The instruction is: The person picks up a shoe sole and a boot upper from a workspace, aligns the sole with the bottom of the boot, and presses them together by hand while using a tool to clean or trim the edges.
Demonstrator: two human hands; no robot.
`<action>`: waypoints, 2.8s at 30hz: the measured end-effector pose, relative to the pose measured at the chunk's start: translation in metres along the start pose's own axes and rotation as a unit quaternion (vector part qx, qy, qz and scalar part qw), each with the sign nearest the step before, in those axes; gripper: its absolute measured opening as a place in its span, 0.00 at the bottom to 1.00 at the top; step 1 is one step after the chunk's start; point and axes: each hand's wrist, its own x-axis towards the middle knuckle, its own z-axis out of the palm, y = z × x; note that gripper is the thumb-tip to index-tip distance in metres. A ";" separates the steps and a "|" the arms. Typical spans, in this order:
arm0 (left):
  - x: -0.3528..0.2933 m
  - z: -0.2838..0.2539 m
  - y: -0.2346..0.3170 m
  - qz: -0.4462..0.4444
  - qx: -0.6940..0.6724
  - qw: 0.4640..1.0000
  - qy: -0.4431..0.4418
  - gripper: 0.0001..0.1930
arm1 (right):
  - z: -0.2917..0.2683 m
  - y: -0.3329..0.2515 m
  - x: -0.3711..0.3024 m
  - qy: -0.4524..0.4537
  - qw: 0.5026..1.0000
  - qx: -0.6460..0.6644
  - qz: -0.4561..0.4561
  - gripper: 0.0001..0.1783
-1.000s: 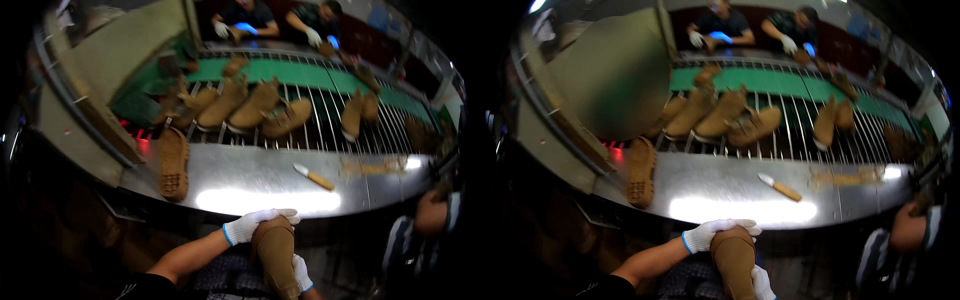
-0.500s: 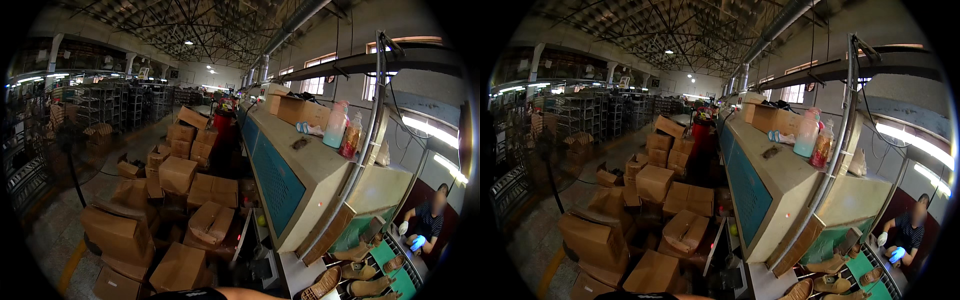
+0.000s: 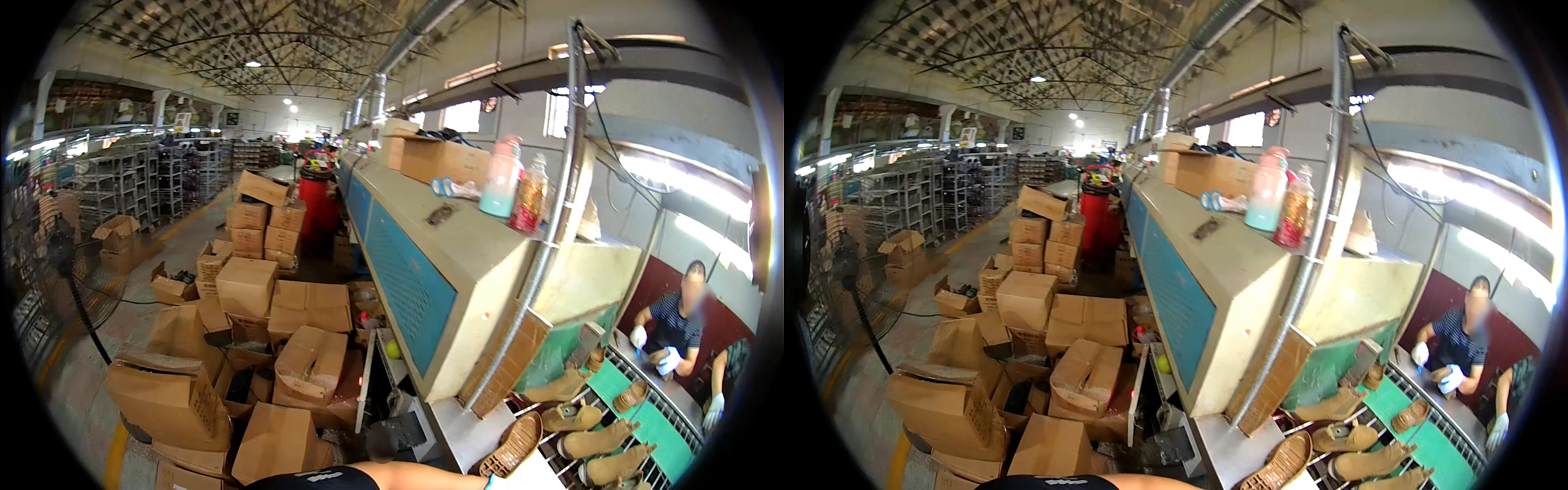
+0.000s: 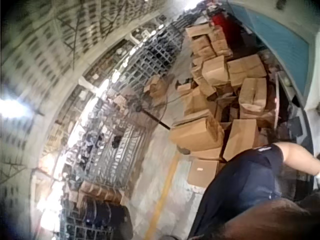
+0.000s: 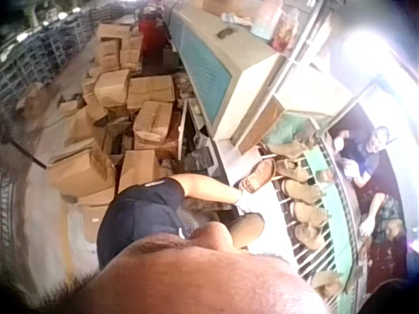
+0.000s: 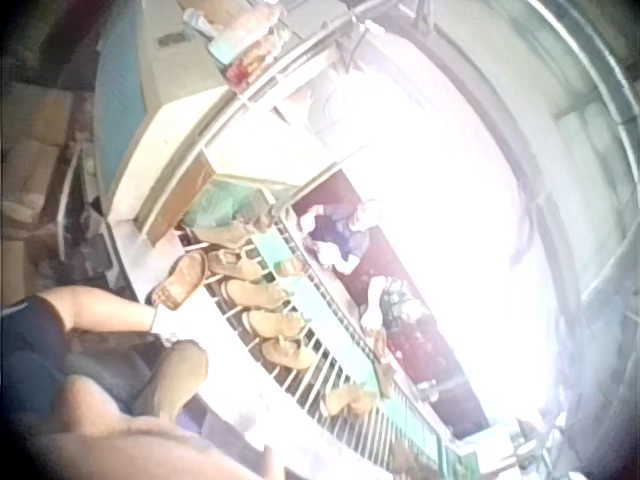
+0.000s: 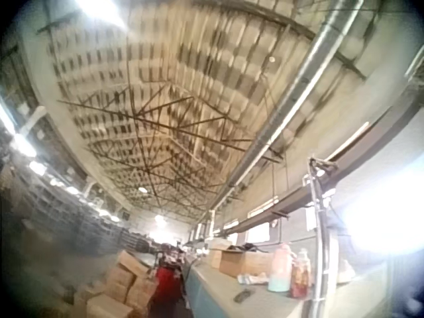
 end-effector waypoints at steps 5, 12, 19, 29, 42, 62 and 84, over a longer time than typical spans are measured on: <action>0.022 -0.047 -0.034 0.019 0.008 0.999 0.024 0.20 | -0.058 0.165 -0.188 0.063 0.971 -0.214 0.088 0.12; -0.005 -0.103 -0.021 -0.227 -0.204 0.941 0.145 0.25 | -0.023 0.164 -0.224 -0.059 0.919 0.171 0.351 0.17; 0.023 -0.060 0.011 -0.271 -0.150 0.951 0.002 0.33 | -0.060 -0.008 -0.268 -0.271 0.656 0.517 0.478 0.15; 0.026 -0.058 0.013 -0.239 -0.118 0.964 0.008 0.31 | -0.057 -0.001 -0.159 -0.327 0.873 0.314 0.181 0.20; 0.001 -0.037 0.027 -0.122 0.004 0.992 -0.045 0.25 | -0.015 0.021 -0.177 -0.140 0.856 0.427 0.256 0.45; -0.010 0.044 0.063 0.026 0.247 0.965 0.088 0.24 | -0.083 0.088 -0.167 0.065 0.988 0.068 0.120 0.28; -0.028 0.042 0.225 -0.053 0.715 0.697 0.032 0.37 | -0.031 0.090 -0.101 -0.029 0.896 0.442 0.020 0.66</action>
